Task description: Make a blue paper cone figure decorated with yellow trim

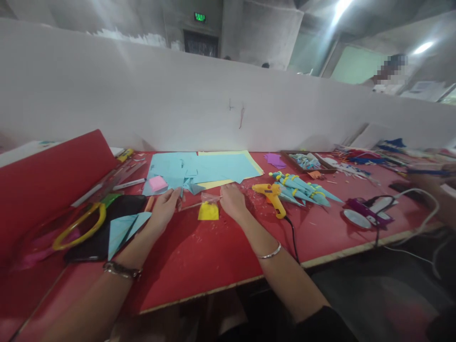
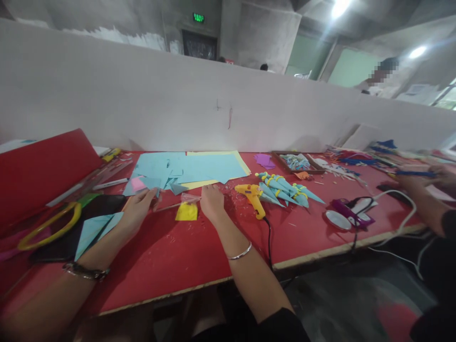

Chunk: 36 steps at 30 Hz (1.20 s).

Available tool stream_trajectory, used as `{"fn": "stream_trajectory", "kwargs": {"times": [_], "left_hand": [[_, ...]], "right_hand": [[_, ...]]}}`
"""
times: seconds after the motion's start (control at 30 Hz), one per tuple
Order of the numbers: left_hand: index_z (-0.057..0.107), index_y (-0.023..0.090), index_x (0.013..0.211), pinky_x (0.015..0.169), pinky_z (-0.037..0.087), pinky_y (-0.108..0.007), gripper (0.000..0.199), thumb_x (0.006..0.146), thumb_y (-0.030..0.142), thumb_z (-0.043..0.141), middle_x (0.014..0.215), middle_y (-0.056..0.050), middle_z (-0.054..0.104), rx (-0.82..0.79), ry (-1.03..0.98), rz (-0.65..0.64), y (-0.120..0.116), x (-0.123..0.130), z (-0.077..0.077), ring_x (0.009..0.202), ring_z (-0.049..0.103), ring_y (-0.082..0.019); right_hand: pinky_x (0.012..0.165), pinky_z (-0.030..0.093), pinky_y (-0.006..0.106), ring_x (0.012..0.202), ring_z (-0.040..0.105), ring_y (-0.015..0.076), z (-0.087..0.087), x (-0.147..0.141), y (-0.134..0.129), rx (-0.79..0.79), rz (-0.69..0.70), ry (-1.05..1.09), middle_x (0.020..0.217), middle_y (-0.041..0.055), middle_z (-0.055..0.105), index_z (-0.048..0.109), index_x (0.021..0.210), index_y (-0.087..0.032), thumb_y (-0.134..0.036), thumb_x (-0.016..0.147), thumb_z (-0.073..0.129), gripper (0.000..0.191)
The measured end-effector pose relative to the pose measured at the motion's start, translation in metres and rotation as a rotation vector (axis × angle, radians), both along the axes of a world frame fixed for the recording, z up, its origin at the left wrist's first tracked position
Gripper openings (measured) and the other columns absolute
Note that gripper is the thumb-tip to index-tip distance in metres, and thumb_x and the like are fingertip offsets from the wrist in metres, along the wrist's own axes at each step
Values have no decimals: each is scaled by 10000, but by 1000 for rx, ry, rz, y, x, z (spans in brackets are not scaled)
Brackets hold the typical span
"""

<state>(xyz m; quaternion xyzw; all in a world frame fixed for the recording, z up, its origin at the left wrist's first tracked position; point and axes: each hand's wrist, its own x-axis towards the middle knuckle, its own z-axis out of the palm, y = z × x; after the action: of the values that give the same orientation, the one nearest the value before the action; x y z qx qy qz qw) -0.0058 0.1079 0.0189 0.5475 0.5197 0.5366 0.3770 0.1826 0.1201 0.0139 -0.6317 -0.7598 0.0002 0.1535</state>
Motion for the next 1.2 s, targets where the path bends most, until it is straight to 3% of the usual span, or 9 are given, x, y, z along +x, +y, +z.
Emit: {"fn": "stream_trajectory", "kwargs": {"times": [0.27,0.47,0.63,0.77,0.87,1.07,1.2], "left_hand": [[487,181,529,437,276,-217,284,738,374,487,397,55,412,30,145,56,-6,-2,7,411,358,-84],[483,179,529,422,244,-219,303,684,433,539,447,52,389,-25,67,28,-3,-5,7,440,327,-84],[484,168,494,426,247,-219,336,626,467,566,454,41,398,-142,40,-126,-2,-7,12,449,323,-79],[517,156,529,471,299,-209,353,614,495,563,498,39,450,-171,95,-104,-8,-3,15,491,385,-86],[562,156,637,504,333,-215,349,656,501,518,567,29,512,-167,187,-88,-11,-3,15,544,445,-109],[395,184,478,493,302,-222,330,696,433,404,456,43,369,32,614,-84,-4,-8,18,495,382,-107],[391,191,538,524,324,-232,329,725,454,326,512,27,425,91,738,-163,0,-10,16,543,424,-127]], "right_hand": [[633,357,270,828,499,183,-1,3,1,21,-48,153,875,68,575,531,838,-173,-121,775,392,161],[726,371,248,826,479,143,-4,3,7,97,-11,359,867,46,531,536,797,-173,-176,758,420,121],[782,372,275,906,445,175,-5,3,7,155,-16,347,905,55,511,570,836,-183,-216,764,442,151],[775,381,278,925,443,184,-6,3,5,146,-19,306,928,58,515,589,880,-193,-224,778,438,185],[773,384,289,939,440,195,-4,2,4,155,-32,258,950,67,520,593,926,-197,-241,796,436,209],[780,367,337,938,423,220,-1,2,1,193,-36,72,968,94,526,574,987,-183,-201,844,362,256],[776,351,373,953,396,241,1,-2,-2,217,-1,2,988,111,507,574,972,-179,-174,841,356,255]]}}
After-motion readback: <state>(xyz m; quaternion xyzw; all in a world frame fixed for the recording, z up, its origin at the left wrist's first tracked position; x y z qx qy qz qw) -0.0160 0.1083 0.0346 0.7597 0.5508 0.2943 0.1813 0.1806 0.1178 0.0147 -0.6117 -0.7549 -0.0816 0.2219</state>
